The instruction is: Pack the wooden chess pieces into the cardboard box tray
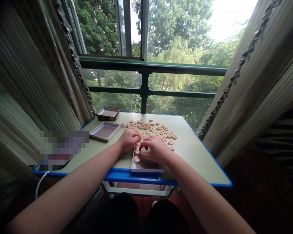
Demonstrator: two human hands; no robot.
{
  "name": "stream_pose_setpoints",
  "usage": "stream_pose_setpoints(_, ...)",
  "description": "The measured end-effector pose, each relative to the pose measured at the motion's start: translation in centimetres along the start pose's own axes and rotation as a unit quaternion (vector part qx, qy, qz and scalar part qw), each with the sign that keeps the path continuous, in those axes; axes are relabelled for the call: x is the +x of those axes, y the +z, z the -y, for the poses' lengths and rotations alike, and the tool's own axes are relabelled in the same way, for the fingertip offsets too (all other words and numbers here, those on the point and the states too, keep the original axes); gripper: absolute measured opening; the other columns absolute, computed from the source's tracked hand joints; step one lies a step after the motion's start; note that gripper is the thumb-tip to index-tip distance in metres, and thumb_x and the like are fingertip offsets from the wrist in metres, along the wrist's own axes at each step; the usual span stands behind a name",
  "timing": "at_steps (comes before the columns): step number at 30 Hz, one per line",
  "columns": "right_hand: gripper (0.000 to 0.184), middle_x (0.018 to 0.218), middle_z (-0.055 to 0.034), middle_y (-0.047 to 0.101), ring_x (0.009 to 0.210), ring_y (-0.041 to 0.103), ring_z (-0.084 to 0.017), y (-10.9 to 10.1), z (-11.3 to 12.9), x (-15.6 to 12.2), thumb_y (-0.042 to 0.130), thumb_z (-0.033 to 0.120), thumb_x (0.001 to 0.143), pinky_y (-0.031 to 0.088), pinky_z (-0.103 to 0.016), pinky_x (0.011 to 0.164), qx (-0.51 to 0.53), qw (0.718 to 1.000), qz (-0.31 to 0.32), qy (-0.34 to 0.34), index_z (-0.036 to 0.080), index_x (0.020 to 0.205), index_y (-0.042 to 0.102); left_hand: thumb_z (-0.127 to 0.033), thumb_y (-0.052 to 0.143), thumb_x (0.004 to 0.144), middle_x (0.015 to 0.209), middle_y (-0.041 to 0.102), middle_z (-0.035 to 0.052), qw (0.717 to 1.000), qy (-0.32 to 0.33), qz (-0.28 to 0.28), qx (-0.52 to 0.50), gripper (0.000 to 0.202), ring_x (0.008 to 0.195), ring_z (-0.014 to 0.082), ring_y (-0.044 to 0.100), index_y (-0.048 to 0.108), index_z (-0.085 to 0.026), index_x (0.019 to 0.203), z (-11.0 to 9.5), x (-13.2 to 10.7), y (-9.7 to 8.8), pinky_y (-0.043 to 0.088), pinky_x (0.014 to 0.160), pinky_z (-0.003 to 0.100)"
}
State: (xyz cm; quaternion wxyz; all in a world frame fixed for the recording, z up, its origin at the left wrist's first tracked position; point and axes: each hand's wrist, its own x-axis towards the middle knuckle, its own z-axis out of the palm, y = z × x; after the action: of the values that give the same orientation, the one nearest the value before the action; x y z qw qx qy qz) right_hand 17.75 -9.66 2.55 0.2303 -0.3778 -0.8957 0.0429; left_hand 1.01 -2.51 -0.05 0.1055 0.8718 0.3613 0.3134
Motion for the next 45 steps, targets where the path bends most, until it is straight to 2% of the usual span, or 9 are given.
stream_pose_setpoints(12,0.011,0.071,-0.0021,0.064,0.071,0.054,-0.015,-0.1,-0.4,0.0,0.059,0.022,0.074,0.042,-0.029,0.072,0.039,0.998,-0.040,0.022,0.020,0.081,0.068,-0.017,0.040,0.071,0.069,0.066,0.0030,1.000,0.000,-0.018,-0.006,0.028,0.075,0.0160,0.054,0.063,-0.016,0.054,0.2,0.1,-0.1,0.040,0.087,0.030)
stream_pose_setpoints(15,0.016,0.074,-0.0022,0.065,0.070,0.056,-0.014,-0.9,-1.6,-0.2,0.051,0.023,0.078,0.043,-0.028,0.070,0.060,0.980,-0.150,0.116,0.019,0.078,0.066,-0.015,0.039,0.071,0.068,0.066,0.0025,0.999,-0.012,-0.034,-0.010,0.029,0.076,0.0162,0.054,0.062,-0.017,0.053,0.2,0.0,-0.3,0.040,0.087,0.031)
stream_pose_setpoints(19,0.023,0.080,-0.0047,0.067,0.074,0.058,-0.016,-1.8,-4.1,-1.0,0.045,0.023,0.079,0.044,-0.028,0.070,0.008,0.915,-0.268,0.301,0.017,0.082,0.067,-0.013,0.040,0.072,0.074,0.067,0.0029,0.998,-0.042,-0.051,-0.007,0.028,0.084,0.0180,0.055,0.066,-0.018,0.062,0.2,0.0,-0.3,0.043,0.084,0.031)
stream_pose_setpoints(24,0.024,0.088,-0.0054,0.067,0.083,0.058,-0.017,-1.8,-6.2,-2.0,0.048,0.017,0.075,0.041,-0.027,0.079,-0.078,0.916,-0.160,0.360,0.019,0.081,0.071,-0.021,0.047,0.077,0.083,0.070,0.0041,0.998,-0.046,-0.036,-0.001,0.024,0.082,0.0178,0.059,0.070,-0.018,0.084,0.9,0.0,0.3,0.046,0.080,0.031)
stream_pose_setpoints(32,0.025,0.092,-0.0038,0.068,0.087,0.055,-0.018,-0.8,-6.6,-1.8,0.049,0.016,0.077,0.037,-0.032,0.086,-0.076,0.960,-0.067,0.262,0.022,0.081,0.073,0.003,0.041,0.063,0.087,0.070,0.0048,0.997,-0.065,-0.013,-0.032,0.045,0.083,0.0148,0.062,0.070,-0.015,0.092,1.9,0.2,1.1,0.051,0.077,0.027)
stream_pose_setpoints(36,0.029,0.094,-0.0052,0.066,0.089,0.054,-0.020,-0.9,-7.0,-2.0,0.045,0.013,0.076,0.039,-0.034,0.086,-0.063,0.945,-0.133,0.292,0.020,0.083,0.072,0.004,0.040,0.063,0.093,0.070,0.0062,0.995,-0.082,-0.005,-0.059,0.049,0.085,0.0149,0.063,0.068,-0.014,0.099,1.8,0.1,1.1,0.053,0.074,0.025)
stream_pose_setpoints(39,0.037,0.095,-0.0084,0.064,0.094,0.053,-0.021,-2.0,-7.2,-2.4,0.039,0.008,0.074,0.040,-0.034,0.087,-0.069,0.897,-0.263,0.347,0.017,0.091,0.070,0.003,0.041,0.064,0.099,0.069,0.0066,0.996,-0.076,-0.023,-0.029,0.049,0.090,0.0160,0.062,0.067,-0.015,0.102,1.8,0.1,0.9,0.051,0.083,0.029)
stream_pose_setpoints(41,0.039,0.098,-0.0094,0.063,0.095,0.054,-0.021,-3.2,-7.1,-2.5,0.038,0.008,0.074,0.041,-0.034,0.087,-0.082,0.880,-0.290,0.366,0.016,0.096,0.068,0.003,0.040,0.064,0.103,0.068,0.0060,0.997,-0.064,-0.049,-0.010,0.049,0.097,0.0165,0.061,0.066,-0.016,0.101,1.7,0.1,0.7,0.047,0.091,0.031)
stream_pose_setpoints(45,0.031,0.094,-0.0071,0.064,0.083,0.057,-0.019,-5.4,-6.9,-1.3,0.049,0.009,0.072,0.042,-0.028,0.073,-0.110,0.932,-0.081,0.337,0.021,0.091,0.071,0.006,0.038,0.060,0.106,0.067,0.0036,0.994,-0.055,-0.095,0.015,0.052,0.107,0.0166,0.056,0.067,-0.018,0.096,1.9,0.2,0.4,0.042,0.099,0.034)
